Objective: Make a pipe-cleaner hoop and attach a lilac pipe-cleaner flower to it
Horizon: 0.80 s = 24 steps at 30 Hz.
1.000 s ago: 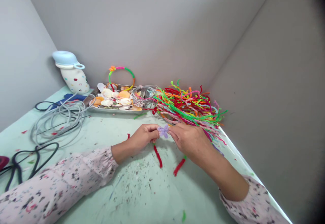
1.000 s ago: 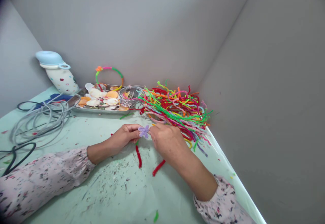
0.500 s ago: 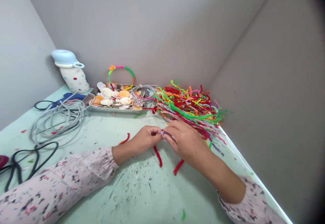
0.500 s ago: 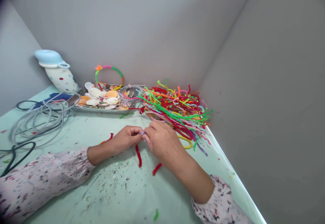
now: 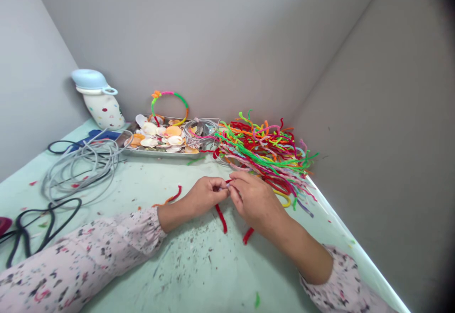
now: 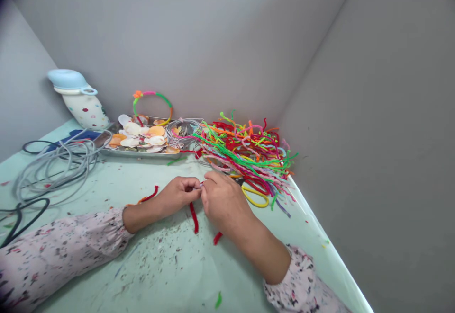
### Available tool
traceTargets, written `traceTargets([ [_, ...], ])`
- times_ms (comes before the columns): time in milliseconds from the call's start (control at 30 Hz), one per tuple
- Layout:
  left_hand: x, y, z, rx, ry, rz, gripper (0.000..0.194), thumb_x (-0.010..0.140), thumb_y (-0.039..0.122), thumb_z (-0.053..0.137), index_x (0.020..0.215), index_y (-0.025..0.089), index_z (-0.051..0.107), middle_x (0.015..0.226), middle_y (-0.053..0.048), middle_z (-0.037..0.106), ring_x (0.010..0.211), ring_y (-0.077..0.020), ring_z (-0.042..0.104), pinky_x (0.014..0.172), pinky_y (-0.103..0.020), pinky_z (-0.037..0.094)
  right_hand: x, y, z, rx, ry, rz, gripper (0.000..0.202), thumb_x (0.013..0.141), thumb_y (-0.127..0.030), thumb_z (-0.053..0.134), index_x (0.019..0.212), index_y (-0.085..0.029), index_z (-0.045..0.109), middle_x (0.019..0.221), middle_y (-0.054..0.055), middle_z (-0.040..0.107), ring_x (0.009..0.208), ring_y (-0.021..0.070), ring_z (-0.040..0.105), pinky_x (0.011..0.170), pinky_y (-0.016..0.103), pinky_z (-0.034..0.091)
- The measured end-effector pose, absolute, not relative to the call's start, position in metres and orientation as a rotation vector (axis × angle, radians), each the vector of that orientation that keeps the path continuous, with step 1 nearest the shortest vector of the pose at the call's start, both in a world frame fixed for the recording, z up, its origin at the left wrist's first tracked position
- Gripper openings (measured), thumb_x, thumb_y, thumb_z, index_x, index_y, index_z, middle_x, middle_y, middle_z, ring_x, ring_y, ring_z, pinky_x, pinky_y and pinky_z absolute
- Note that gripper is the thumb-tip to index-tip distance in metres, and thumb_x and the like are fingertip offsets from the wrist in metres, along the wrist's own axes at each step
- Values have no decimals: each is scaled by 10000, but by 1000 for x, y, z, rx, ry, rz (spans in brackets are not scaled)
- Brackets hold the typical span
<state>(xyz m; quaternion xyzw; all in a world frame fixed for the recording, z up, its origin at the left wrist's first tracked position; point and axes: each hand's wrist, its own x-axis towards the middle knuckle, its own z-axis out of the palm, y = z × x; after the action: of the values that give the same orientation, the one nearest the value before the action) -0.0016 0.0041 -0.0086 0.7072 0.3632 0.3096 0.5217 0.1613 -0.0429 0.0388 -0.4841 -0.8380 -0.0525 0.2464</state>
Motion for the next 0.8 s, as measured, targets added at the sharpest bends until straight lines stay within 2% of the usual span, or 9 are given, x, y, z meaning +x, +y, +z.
traceTargets([
  [400,-1,2,-4,1682,863,756,183,772,270,544,660,130,579,575,43,458,547,-81,377,540,-215,309,160,-44,35,-1349,-2227,-172,192,870,-146,484,850,-167,674,1081,75,686,920,193,660,803,316,520],
  [567,-2,3,0,1624,787,788,185,800,279,546,711,131,613,595,37,485,559,-83,383,545,-217,313,162,-43,40,-1318,-2186,-115,187,890,-175,490,896,-175,677,1091,74,681,979,187,644,879,321,505],
  [700,-3,4,0,1514,749,824,150,791,275,569,736,140,602,560,56,441,529,-77,357,521,-214,291,173,-39,57,-1261,-2138,15,205,877,-212,547,1052,-183,649,1190,86,627,1111,197,577,975,340,455],
  [800,-4,5,-2,1469,742,840,129,782,262,575,752,138,600,565,55,441,531,-78,368,523,-215,288,182,-37,70,-1221,-2116,48,150,851,-180,572,968,-201,662,1081,68,625,1023,180,591,907,325,474],
])
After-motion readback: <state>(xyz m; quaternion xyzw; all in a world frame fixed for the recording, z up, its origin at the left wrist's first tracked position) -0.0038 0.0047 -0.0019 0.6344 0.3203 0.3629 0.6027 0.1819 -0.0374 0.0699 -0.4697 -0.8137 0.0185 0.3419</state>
